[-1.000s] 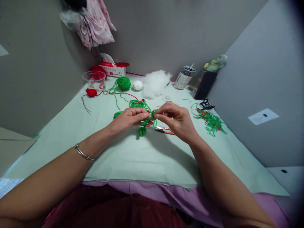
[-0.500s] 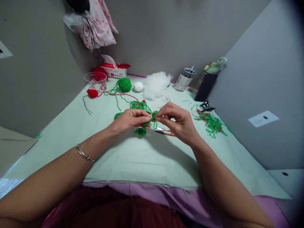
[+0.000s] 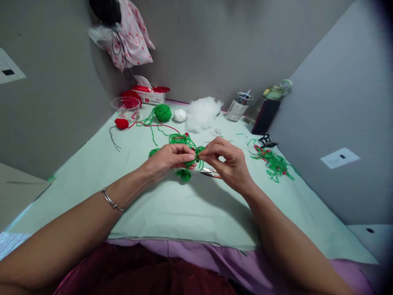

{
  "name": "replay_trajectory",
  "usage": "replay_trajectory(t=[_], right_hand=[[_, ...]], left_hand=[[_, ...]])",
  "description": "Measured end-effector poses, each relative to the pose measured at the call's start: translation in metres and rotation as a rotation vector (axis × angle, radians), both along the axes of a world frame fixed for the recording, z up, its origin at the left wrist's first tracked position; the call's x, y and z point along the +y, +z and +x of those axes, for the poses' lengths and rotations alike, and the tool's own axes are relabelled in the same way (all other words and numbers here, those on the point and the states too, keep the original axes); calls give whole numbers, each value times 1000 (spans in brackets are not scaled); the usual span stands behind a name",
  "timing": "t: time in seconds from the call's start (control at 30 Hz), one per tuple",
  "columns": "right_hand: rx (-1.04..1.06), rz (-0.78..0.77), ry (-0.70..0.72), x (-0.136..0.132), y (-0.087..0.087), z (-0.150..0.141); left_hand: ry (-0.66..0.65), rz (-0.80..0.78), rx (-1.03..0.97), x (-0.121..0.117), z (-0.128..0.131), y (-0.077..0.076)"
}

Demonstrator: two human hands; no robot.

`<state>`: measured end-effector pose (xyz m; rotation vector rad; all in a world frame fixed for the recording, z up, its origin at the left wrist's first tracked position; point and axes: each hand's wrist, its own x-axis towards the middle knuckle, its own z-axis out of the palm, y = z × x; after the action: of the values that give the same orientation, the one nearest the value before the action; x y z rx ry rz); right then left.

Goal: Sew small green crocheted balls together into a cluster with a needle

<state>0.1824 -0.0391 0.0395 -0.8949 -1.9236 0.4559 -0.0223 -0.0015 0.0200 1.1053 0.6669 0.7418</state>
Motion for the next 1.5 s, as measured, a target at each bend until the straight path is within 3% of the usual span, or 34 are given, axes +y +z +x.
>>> replay_trajectory(t=[0.47, 1.5], right_hand=[[65, 18, -15, -2, 1, 0], [88, -13, -7, -3, 4, -3]], left_hand=[[-34, -11, -86, -1, -2, 2], [-54, 17, 3, -1, -3, 5]])
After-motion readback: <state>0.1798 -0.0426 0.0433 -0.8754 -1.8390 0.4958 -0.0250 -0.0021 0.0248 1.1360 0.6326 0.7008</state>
